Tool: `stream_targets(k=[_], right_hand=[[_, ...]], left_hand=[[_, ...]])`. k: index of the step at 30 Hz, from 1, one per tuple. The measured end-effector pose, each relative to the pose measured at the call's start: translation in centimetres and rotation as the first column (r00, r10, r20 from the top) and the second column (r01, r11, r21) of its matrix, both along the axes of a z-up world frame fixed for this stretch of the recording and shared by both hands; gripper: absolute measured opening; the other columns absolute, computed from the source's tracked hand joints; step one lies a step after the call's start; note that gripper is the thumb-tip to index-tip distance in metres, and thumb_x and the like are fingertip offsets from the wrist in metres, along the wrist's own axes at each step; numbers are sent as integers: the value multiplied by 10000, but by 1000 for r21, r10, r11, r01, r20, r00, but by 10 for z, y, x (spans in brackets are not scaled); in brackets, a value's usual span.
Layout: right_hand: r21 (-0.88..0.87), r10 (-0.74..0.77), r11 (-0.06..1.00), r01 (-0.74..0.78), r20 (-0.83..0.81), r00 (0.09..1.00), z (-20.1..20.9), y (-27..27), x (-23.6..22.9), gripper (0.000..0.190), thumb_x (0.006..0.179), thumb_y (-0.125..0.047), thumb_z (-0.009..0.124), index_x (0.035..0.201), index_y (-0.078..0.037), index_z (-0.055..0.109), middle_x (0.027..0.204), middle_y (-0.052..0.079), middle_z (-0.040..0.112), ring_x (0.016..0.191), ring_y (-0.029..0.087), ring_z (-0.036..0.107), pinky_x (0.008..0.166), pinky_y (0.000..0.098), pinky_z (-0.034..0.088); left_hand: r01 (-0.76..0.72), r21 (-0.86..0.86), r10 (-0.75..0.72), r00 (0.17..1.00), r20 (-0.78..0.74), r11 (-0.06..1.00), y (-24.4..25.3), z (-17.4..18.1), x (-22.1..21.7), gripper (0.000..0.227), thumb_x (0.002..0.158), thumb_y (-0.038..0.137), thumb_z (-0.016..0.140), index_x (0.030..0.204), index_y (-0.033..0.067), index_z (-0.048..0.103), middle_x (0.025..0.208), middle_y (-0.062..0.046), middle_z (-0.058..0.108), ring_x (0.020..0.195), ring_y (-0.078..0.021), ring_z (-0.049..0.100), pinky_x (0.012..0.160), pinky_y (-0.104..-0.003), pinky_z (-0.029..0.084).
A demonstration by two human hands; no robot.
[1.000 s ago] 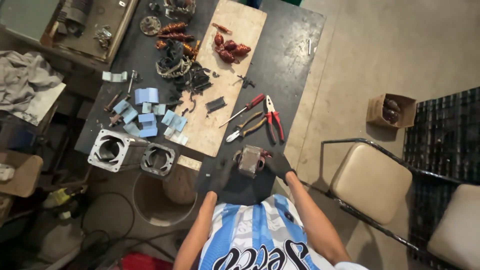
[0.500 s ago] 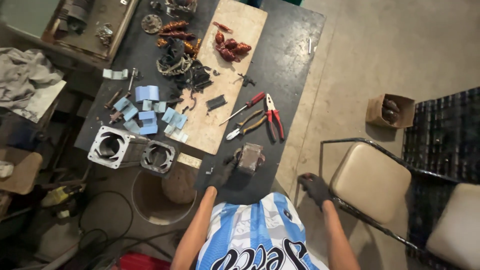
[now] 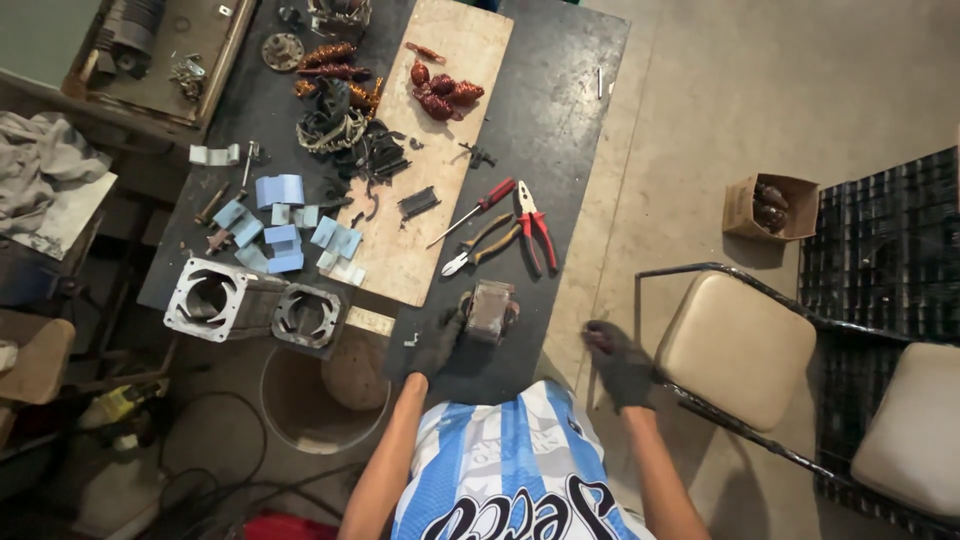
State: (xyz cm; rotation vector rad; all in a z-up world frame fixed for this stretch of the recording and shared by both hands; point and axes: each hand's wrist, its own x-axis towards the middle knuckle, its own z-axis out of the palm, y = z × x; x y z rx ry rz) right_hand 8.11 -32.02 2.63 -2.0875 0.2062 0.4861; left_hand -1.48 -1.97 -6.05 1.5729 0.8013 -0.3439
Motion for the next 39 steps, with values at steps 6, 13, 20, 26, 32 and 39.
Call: stream_targets(k=[6,13,20,26,32,39], right_hand=[[-311,405,852,-421,-117,907,-55,68,-13,529,893,-320,764,1394,-261,603,1258,174,729,1256,356,650,1145,491,454],[-54,354,926,-373,-219,909,-58,72,-8,516,825,-405,817,1293,-232,688,1234,108,735,1234,310,648,1081,473,489],[117,402,915,-386,-198,894,-100,77,-12,341,829,-399,869,1056,-170,759,959,48,753,969,210,686,960,375,526],[100,240,969,-225,-182,954,-98,37,15,280,789,-255,874,1006,-146,735,754,0,624,644,150,604,534,278,537],[119,98,991,-68,-260,961,-75,48,42,213,834,-248,805,1014,-146,756,656,71,626,422,180,550,338,269,399],[153,127,985,-81,-319,939,-95,74,36,283,798,-216,786,1001,-28,725,580,125,542,427,171,498,361,276,404]], left_hand=[[-10,19,11,1000,-9,1000,3,-18,-6,628,1004,612,524,1381,121,628,1287,-174,698,1201,-348,671,1064,-486,498],[-115,-10,115,992,-47,993,5,-43,-23,548,981,627,566,1256,168,683,951,-120,744,788,-244,739,726,-367,595],[-192,-17,191,981,-36,981,6,-58,-13,640,952,646,608,1313,120,658,1218,-202,724,994,-322,750,787,-432,617],[-214,-347,170,974,-151,913,21,-27,-10,614,873,546,604,1257,79,708,910,-114,738,785,-204,728,616,-305,597],[-225,-16,221,968,-120,974,1,-84,-11,493,955,690,580,1174,274,727,846,-47,785,684,-173,756,627,-327,589],[-260,-34,255,962,-99,965,9,-4,-17,573,936,700,607,1262,236,686,924,-68,792,791,-199,773,713,-356,618]])
